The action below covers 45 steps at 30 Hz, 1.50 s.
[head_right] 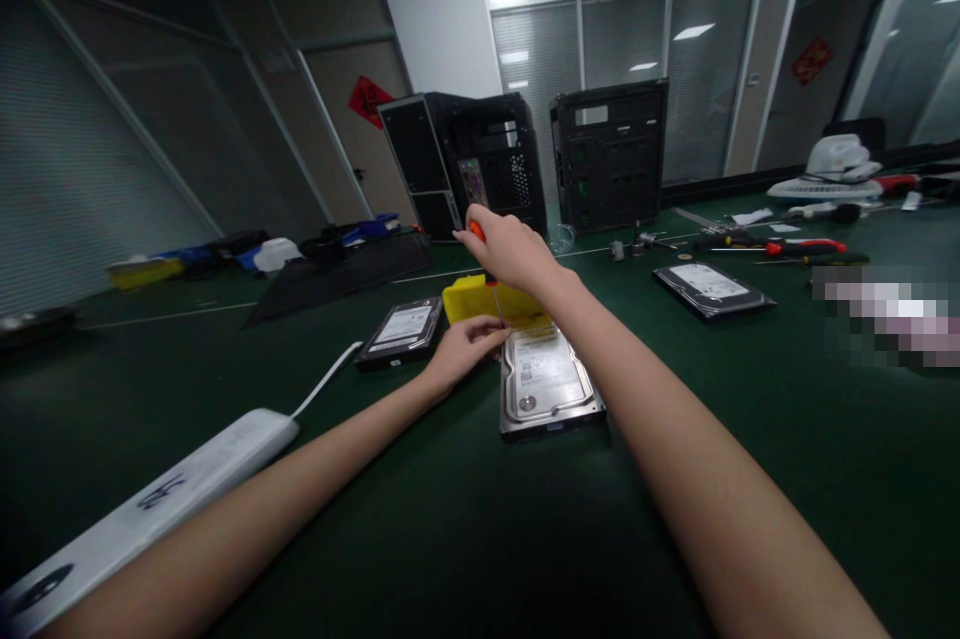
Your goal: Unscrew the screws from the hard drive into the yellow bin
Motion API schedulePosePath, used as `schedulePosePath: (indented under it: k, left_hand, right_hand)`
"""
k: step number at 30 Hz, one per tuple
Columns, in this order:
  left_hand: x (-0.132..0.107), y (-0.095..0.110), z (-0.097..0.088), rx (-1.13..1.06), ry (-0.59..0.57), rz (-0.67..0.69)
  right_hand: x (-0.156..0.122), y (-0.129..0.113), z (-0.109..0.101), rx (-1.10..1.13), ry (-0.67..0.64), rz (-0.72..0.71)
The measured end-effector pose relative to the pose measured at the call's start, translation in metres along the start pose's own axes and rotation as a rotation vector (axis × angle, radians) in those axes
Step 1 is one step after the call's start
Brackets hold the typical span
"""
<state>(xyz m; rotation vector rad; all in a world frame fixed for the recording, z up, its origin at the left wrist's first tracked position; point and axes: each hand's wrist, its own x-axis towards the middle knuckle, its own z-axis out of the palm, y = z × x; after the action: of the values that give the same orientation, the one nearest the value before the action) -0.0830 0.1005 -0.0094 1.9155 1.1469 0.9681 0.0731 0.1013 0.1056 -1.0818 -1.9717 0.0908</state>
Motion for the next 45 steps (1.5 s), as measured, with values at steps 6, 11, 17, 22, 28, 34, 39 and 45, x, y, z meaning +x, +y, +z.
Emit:
schedulePosePath:
  k: [6, 11, 17, 22, 28, 34, 39, 45]
  left_hand:
    - [-0.0004, 0.0029, -0.0005, 0.010, 0.000, -0.011]
    - [-0.0006, 0.0020, -0.0008, 0.017, -0.002, 0.005]
    - [0.0000, -0.0010, -0.0003, 0.029, 0.001, 0.016]
    - [0.0001, -0.0008, -0.0003, 0.022, 0.003, 0.019]
    - [-0.0010, 0.0012, -0.0009, 0.017, 0.005, 0.018]
    - [-0.0020, 0.0042, -0.0010, 0.019, 0.003, 0.005]
    - [-0.0022, 0.0050, -0.0008, 0.022, 0.005, -0.001]
    - [-0.0011, 0.0006, -0.0006, 0.016, -0.001, 0.013]
  right_hand:
    - [-0.0005, -0.0013, -0.0004, -0.006, -0.002, -0.006]
    - [-0.0014, -0.0021, -0.0008, -0.003, -0.011, 0.005]
    - [-0.0006, -0.0012, -0.0001, -0.007, -0.006, -0.010]
    - [-0.0004, -0.0008, 0.0003, -0.014, 0.006, -0.012]
    - [-0.0003, -0.0009, 0.0002, -0.024, 0.012, -0.020]
    - [0.0000, -0.0004, 0.0004, -0.025, 0.001, -0.012]
    - [-0.0002, 0.0000, 0.0007, -0.018, 0.000, -0.008]
    - [-0.0006, -0.0014, 0.0003, -0.020, -0.005, -0.003]
